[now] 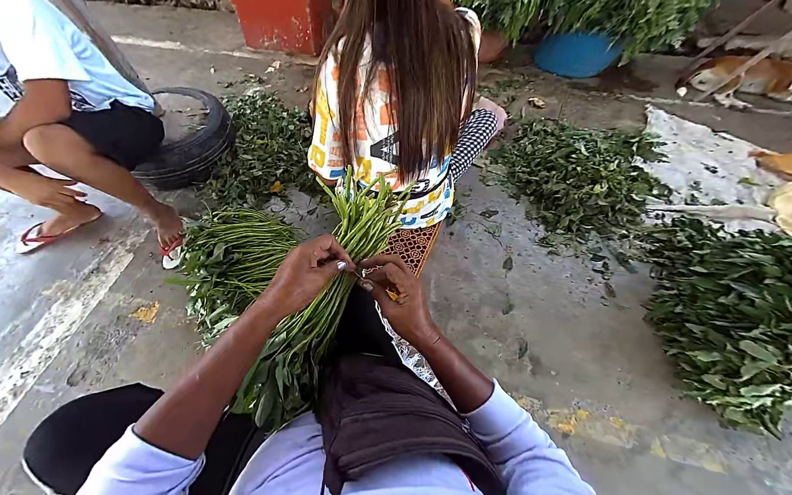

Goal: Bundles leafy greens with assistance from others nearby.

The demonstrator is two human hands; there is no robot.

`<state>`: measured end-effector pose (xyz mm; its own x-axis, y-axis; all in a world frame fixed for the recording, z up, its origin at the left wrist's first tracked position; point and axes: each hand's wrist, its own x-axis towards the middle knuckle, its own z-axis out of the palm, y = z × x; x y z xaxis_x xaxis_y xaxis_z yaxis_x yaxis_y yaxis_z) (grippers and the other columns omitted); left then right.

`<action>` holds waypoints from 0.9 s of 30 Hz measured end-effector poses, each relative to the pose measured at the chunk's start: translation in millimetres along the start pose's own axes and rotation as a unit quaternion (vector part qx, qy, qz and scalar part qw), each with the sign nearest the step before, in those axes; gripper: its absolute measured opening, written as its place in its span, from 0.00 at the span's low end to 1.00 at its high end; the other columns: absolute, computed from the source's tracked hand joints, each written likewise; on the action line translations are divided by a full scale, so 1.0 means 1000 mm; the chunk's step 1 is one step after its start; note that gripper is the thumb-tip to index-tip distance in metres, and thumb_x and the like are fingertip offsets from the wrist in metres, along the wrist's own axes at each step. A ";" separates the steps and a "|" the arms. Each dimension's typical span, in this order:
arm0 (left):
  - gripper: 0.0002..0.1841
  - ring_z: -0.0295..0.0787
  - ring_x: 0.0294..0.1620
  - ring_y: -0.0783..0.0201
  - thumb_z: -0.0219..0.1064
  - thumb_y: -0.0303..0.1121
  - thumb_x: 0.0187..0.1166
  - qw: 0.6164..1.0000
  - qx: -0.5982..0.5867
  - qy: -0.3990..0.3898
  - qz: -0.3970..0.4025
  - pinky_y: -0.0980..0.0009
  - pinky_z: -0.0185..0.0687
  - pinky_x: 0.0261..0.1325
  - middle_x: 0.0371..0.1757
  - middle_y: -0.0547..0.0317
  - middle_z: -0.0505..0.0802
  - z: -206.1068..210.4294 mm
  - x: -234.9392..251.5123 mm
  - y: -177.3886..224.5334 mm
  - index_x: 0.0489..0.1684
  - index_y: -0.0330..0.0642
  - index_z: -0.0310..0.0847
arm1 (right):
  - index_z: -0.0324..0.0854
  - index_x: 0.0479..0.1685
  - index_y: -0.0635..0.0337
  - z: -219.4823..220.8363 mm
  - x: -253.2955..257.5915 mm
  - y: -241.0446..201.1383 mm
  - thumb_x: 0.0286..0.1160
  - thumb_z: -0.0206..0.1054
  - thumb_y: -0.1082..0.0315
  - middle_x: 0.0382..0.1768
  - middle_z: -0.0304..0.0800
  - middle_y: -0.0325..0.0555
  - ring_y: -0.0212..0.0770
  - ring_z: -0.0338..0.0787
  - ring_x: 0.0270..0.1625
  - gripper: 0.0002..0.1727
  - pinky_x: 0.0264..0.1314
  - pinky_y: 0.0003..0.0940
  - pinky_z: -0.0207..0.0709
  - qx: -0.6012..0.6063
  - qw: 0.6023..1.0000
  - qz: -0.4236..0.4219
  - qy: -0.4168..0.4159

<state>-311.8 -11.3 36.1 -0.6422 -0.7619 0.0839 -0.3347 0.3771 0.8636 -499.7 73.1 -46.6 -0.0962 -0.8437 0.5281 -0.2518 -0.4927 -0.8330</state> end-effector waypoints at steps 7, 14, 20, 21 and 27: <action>0.03 0.93 0.43 0.67 0.65 0.22 0.83 0.997 -0.072 0.029 -0.017 0.67 0.88 0.51 0.44 0.58 0.96 0.006 0.004 -0.008 0.44 0.39 0.84 | 0.84 0.41 0.53 0.005 -0.006 0.030 0.81 0.67 0.69 0.47 0.92 0.42 0.28 0.86 0.29 0.02 0.31 0.25 0.83 0.309 0.948 0.059 -0.041; 0.04 0.91 0.45 0.66 0.63 0.25 0.85 0.999 -0.034 0.012 0.020 0.66 0.87 0.52 0.46 0.58 0.94 0.017 0.006 -0.007 0.48 0.39 0.83 | 0.80 0.39 0.65 0.003 -0.006 0.051 0.83 0.62 0.72 0.44 0.87 0.46 0.33 0.88 0.43 0.06 0.47 0.29 0.86 0.093 0.995 -0.028 -0.029; 0.07 0.88 0.43 0.53 0.59 0.26 0.86 0.952 0.227 0.001 0.204 0.53 0.84 0.52 0.38 0.52 0.90 0.013 0.006 -0.006 0.46 0.37 0.84 | 0.81 0.42 0.68 0.001 0.002 0.038 0.86 0.57 0.71 0.45 0.86 0.51 0.35 0.87 0.45 0.10 0.50 0.30 0.85 0.030 0.995 -0.067 -0.069; 0.07 0.89 0.42 0.50 0.59 0.26 0.86 0.945 0.247 0.017 0.216 0.52 0.85 0.52 0.38 0.50 0.91 0.014 0.006 -0.008 0.45 0.36 0.84 | 0.81 0.42 0.69 0.000 0.004 0.037 0.86 0.57 0.72 0.44 0.86 0.51 0.37 0.88 0.47 0.10 0.54 0.30 0.84 0.006 0.994 -0.079 -0.075; 0.09 0.88 0.38 0.52 0.56 0.25 0.86 0.952 0.211 0.098 0.200 0.57 0.84 0.48 0.39 0.47 0.91 0.017 0.006 -0.021 0.42 0.34 0.84 | 0.81 0.40 0.69 0.009 0.006 0.043 0.85 0.58 0.74 0.44 0.87 0.53 0.39 0.88 0.52 0.09 0.59 0.32 0.83 -0.014 0.993 -0.102 -0.061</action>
<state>-320.2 -14.6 9.5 -0.6491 -0.5816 0.4902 -0.3654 0.8037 0.4697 -502.3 44.9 -80.6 0.0764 -0.7471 0.6603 -0.2799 -0.6517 -0.7050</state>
